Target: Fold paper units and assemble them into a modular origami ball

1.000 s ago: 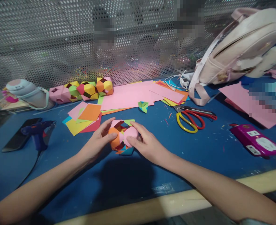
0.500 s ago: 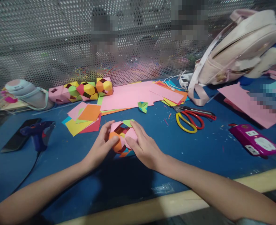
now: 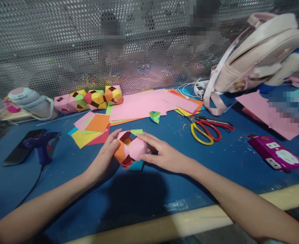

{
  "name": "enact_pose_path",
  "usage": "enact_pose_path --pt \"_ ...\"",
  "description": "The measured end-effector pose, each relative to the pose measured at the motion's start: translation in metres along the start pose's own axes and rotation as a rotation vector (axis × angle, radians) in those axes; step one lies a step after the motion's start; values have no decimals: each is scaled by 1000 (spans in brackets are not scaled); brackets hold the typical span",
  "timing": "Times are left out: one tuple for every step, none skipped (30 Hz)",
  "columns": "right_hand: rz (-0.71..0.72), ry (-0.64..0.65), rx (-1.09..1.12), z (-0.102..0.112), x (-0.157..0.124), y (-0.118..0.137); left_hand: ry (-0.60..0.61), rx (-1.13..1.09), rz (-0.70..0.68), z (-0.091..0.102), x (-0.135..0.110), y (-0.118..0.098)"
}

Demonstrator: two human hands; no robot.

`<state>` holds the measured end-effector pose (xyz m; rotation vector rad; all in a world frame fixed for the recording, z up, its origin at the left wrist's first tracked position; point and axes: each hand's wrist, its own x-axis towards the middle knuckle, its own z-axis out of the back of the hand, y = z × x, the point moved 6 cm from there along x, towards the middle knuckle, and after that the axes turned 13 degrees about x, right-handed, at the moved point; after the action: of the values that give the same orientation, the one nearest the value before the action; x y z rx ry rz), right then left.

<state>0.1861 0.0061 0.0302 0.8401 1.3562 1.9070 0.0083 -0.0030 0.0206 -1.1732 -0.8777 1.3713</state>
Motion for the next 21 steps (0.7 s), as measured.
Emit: enact_pose_path --pt "20 -26 0 1 1 -1 4 -9 6 -1 0 0" --pt "42 -51 -4 2 1 -2 10 -20 12 -2 -1 -2" --pt "63 -72 -13 2 1 -3 15 -27 19 -3 -2 -4" --pt "83 -87 -28 1 2 -4 16 -28 28 -4 -3 -7" --pt "104 -96 -47 0 2 -5 13 -21 41 -5 -5 -10" --pt "123 -100 -67 -1 2 -4 5 -11 57 -6 -6 -12" --pt "138 -101 -88 -2 1 -4 -7 -4 73 -7 -7 -15" --pt "149 -100 -109 -4 1 -3 -20 -6 87 -8 -8 -16" --pt "155 -102 -128 -5 1 -3 -34 -20 99 -8 -8 -17" --pt "155 -107 -148 -6 0 -2 -47 -44 109 -9 -8 -18" --pt "150 -112 -169 -7 0 -2 -61 -74 118 -9 -8 -18" --pt "143 -121 -191 -8 -1 -2 -76 -102 129 -10 -8 -17" --pt "133 -130 -215 -9 -1 -2 -92 -128 143 -10 -7 -16" --pt "119 -136 -240 -10 -2 -2 -109 -151 154 -10 -7 -16" --pt "103 -137 -263 -12 -2 -3 -122 -169 164 -10 -7 -15" --pt "84 -135 -284 -13 -2 -3 -128 -183 176 -10 -7 -16" --pt "65 -128 -301 -15 -2 -4 -130 -191 189 -11 -8 -16" --pt "45 -119 -313 -16 -2 -5 -129 -195 203 -11 -9 -17" --pt "28 -111 -322 -17 -2 -6 -127 -194 221 -12 -10 -19" --pt "15 -106 -324 -18 -2 -7 -124 -193 241 -13 -11 -20" --pt "6 -103 -321 -18 -2 -8 -126 -207 259 -13 -12 -21"
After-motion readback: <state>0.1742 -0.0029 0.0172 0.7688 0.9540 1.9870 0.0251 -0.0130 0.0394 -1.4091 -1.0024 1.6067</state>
